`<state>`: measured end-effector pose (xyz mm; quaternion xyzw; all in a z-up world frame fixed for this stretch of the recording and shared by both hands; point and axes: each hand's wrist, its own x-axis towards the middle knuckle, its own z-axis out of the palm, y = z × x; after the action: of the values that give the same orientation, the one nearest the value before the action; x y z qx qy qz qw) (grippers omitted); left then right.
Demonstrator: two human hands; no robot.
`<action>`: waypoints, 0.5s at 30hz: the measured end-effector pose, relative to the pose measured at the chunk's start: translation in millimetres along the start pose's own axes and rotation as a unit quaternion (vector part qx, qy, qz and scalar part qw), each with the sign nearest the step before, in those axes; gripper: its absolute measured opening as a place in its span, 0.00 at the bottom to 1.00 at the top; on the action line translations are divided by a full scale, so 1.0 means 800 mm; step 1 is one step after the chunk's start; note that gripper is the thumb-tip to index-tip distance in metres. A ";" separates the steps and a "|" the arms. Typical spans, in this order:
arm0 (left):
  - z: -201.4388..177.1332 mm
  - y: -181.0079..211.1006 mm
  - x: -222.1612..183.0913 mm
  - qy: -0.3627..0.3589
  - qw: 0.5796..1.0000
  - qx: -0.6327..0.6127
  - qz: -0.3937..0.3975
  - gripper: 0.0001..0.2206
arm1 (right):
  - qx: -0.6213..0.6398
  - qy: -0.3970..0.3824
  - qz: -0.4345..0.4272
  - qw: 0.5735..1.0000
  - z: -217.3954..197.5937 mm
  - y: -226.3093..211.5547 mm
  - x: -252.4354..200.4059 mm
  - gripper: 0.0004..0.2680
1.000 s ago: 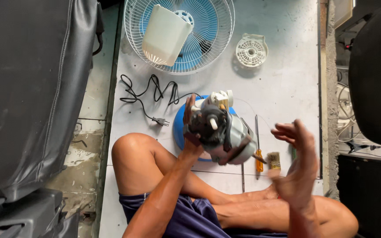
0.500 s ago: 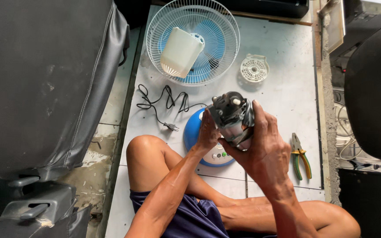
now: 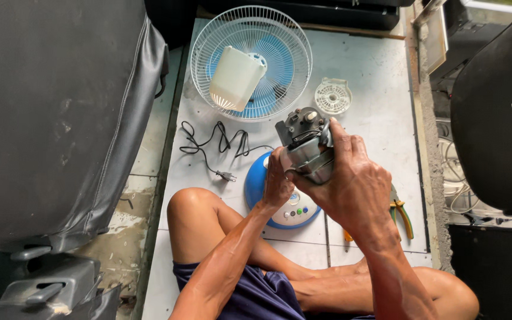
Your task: The person disassembles the housing of a fan motor using a screwdriver, removes the plastic casing parts, and then uses a screwdriver and their hands to detach the motor assembly from the fan's neck.
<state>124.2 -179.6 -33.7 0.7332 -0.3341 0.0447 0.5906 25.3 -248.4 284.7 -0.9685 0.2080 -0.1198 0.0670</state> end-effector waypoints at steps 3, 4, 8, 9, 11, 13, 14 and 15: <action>0.002 0.003 -0.010 0.009 1.000 0.021 -0.008 0.26 | -0.001 -0.041 0.002 0.999 -0.008 -0.004 0.007 0.40; 0.000 0.008 -0.012 0.007 1.000 0.017 -0.020 0.26 | -0.004 -0.041 0.002 0.999 -0.008 -0.006 0.009 0.40; -0.004 0.015 -0.003 0.012 1.000 0.020 -0.006 0.29 | 0.002 -0.067 0.002 0.998 -0.022 -0.009 0.026 0.40; -0.004 0.018 -0.004 0.009 1.000 0.020 -0.009 0.29 | 0.002 -0.070 0.004 0.998 -0.022 -0.010 0.029 0.40; -0.004 0.021 0.001 0.018 1.000 0.012 0.000 0.29 | 0.001 -0.055 0.009 0.998 -0.024 -0.013 0.040 0.38; -0.005 0.022 0.000 0.019 1.000 0.016 0.007 0.28 | -0.002 -0.062 0.011 0.998 -0.024 -0.013 0.041 0.39; -0.004 0.022 0.000 0.023 0.999 0.021 0.012 0.28 | -0.004 -0.069 0.011 0.998 -0.024 -0.012 0.042 0.39; -0.002 0.019 0.000 0.021 1.000 0.020 0.009 0.28 | -0.004 -0.072 0.012 0.997 -0.026 -0.012 0.046 0.39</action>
<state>116.1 -178.9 -20.2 0.7409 -0.3272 0.0720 0.5820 56.1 -256.6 313.6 -0.9723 0.2150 -0.0475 0.0790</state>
